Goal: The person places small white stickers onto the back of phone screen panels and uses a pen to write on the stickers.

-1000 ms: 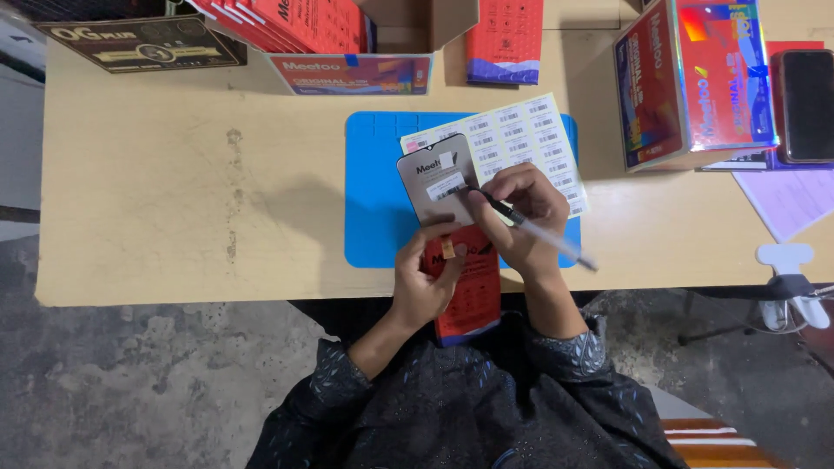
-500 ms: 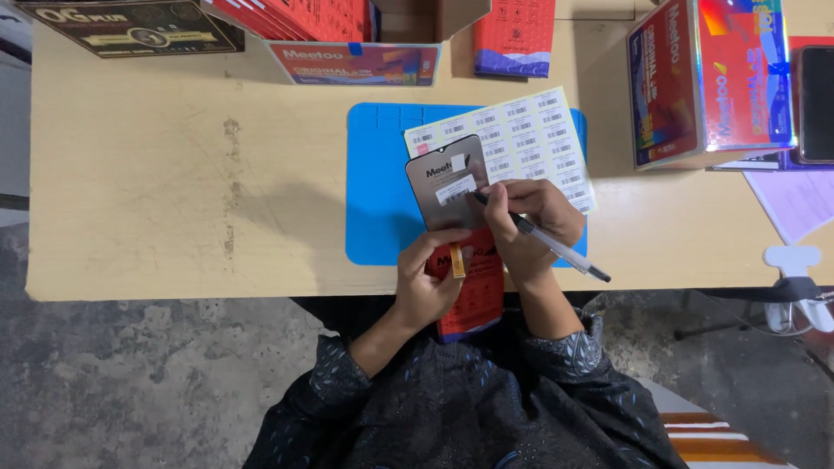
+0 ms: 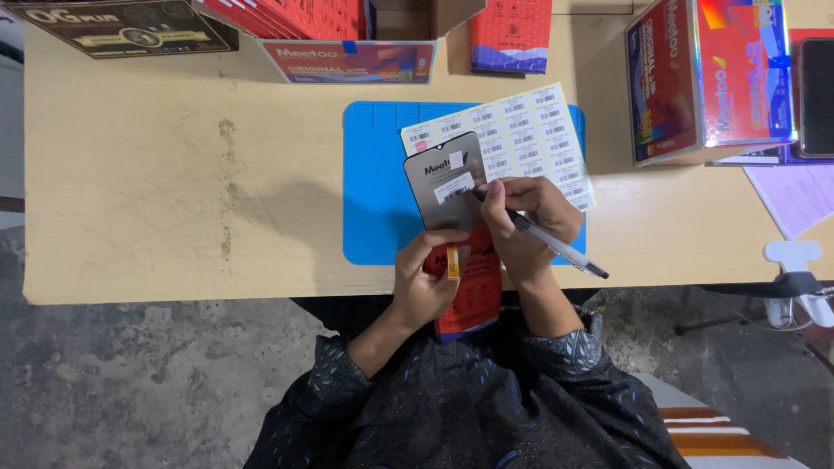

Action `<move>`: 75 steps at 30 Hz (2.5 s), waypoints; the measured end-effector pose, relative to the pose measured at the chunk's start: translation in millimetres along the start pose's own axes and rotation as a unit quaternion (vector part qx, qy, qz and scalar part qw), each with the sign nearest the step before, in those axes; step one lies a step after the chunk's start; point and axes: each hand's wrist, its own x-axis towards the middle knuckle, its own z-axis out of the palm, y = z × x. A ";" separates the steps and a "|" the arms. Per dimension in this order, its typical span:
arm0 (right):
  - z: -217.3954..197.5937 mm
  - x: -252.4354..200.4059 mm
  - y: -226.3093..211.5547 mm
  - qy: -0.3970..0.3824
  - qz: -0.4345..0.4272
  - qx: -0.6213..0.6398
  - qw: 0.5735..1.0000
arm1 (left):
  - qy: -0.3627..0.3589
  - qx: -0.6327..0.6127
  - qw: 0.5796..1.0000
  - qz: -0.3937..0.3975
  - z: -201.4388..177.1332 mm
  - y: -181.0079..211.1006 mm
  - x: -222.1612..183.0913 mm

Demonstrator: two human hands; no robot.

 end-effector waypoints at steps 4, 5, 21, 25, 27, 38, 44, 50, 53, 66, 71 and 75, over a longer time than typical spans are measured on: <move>-0.2 -2.4 -0.2 0.014 0.004 0.000 1.000 | -0.002 0.004 1.000 -0.001 -0.7 -0.1 0.1; -0.3 -2.3 -0.2 0.010 0.003 -0.004 1.000 | 0.000 0.004 1.000 0.002 -0.6 -0.9 0.1; -0.8 -5.8 1.5 0.024 -0.011 -0.005 1.000 | -0.015 -0.005 1.000 0.007 -3.3 -2.3 -1.9; -1.1 -6.5 0.8 0.024 -0.007 -0.004 1.000 | -0.014 0.013 1.000 0.013 -2.4 0.2 -1.6; -2.5 -6.5 -0.8 0.034 0.009 0.005 0.999 | -0.010 0.021 0.999 0.022 -1.7 -2.3 -3.7; 0.0 -3.8 -7.2 0.031 -0.015 -0.039 0.999 | -0.017 -0.007 1.000 -0.005 -2.5 7.2 1.1; -4.4 -3.4 -4.6 0.025 0.004 -0.017 1.000 | -0.008 -0.008 1.000 -0.001 -1.7 -4.1 -3.5; -35.5 16.4 3.1 -0.059 0.191 0.045 0.979 | 0.010 0.002 1.000 0.012 3.3 -7.0 -9.8; -37.8 39.6 -23.5 -0.201 0.275 -0.175 0.924 | 0.011 -0.011 1.000 0.010 3.0 -10.2 -11.0; -54.0 33.3 2.6 -0.231 0.166 0.080 0.955 | -0.111 -0.040 0.990 -0.073 1.7 9.1 -7.7; -47.9 43.1 -12.3 -0.252 0.165 0.023 0.953 | -0.103 -0.025 0.994 -0.037 -1.2 11.9 7.1; -50.5 49.7 -42.2 -0.405 0.173 0.050 0.896 | -0.073 -0.101 0.989 -0.076 -7.2 30.2 26.7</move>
